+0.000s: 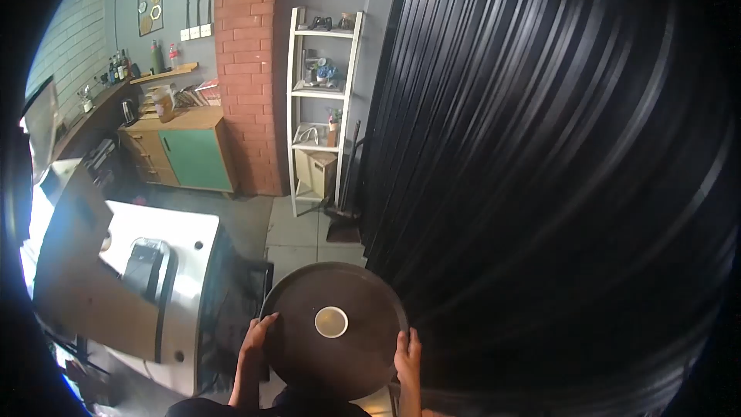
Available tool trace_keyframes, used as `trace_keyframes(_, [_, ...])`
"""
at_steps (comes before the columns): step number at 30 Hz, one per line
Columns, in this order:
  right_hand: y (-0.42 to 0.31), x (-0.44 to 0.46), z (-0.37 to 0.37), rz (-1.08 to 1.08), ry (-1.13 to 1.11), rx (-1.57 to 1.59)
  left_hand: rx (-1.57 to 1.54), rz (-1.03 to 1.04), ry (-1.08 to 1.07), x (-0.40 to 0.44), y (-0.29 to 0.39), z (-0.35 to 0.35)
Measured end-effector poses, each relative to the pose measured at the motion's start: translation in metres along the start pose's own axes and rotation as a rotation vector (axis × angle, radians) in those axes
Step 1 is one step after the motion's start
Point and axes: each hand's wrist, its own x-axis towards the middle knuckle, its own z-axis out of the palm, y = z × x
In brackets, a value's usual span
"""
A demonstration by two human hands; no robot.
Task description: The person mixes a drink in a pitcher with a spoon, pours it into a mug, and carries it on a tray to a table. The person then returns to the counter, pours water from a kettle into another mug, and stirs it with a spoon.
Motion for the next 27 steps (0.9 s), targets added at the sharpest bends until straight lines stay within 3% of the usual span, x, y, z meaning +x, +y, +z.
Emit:
trace_keyframes(2, [-0.012, 0.045, 0.026, -0.041, -0.021, -0.062, 0.140, 0.120, -0.056, 0.063, 0.002, 0.007])
trace_keyframes(4, [-0.058, 0.078, 0.046, 0.165, -0.001, -0.009, 0.142, 0.227, -0.033, 0.112, 0.021, 0.031])
trace_keyframes(5, [-0.057, 0.106, 0.063, 0.137, 0.045, -0.043, 0.078, 0.249, -0.026, 0.135, 0.046, 0.047])
trace_keyframes(8, [-0.070, 0.161, 0.089, 0.068, 0.046, -0.119, 0.072, 0.056, -0.001, 0.141, 0.112, 0.075])
trace_keyframes(9, [-0.102, 0.167, 0.105, 0.196, 0.077, -0.057, 0.030, 0.065, 0.062, 0.154, 0.123, 0.081])
trace_keyframes(10, [-0.085, 0.193, 0.115, 0.057, 0.031, -0.010, 0.032, 0.103, 0.066, 0.171, 0.130, 0.080])
trace_keyframes(12, [-0.124, 0.222, 0.128, 0.037, -0.197, 0.021, 0.026, 0.124, 0.106, 0.199, 0.148, 0.082])
trace_keyframes(13, [-0.137, 0.225, 0.150, 0.040, -0.036, 0.057, 0.011, 0.144, 0.112, 0.213, 0.153, 0.081])
trace_keyframes(16, [-0.159, 0.264, 0.192, 0.031, -0.043, -0.006, -0.039, 0.189, 0.095, 0.260, 0.156, 0.065])
trace_keyframes(17, [-0.164, 0.282, 0.206, 0.005, -0.106, -0.004, -0.041, 0.112, 0.216, 0.241, 0.191, 0.080])
trace_keyframes(21, [-0.193, 0.338, 0.269, -0.020, -0.197, -0.096, -0.097, 0.181, 0.277, 0.301, 0.198, 0.066])
trace_keyframes(24, [-0.210, 0.391, 0.332, -0.019, -0.409, -0.081, -0.187, 0.186, 0.322, 0.346, 0.219, 0.054])
trace_keyframes(27, [-0.232, 0.430, 0.404, -0.059, -0.389, -0.157, -0.301, 0.202, 0.298, 0.399, 0.235, 0.042])
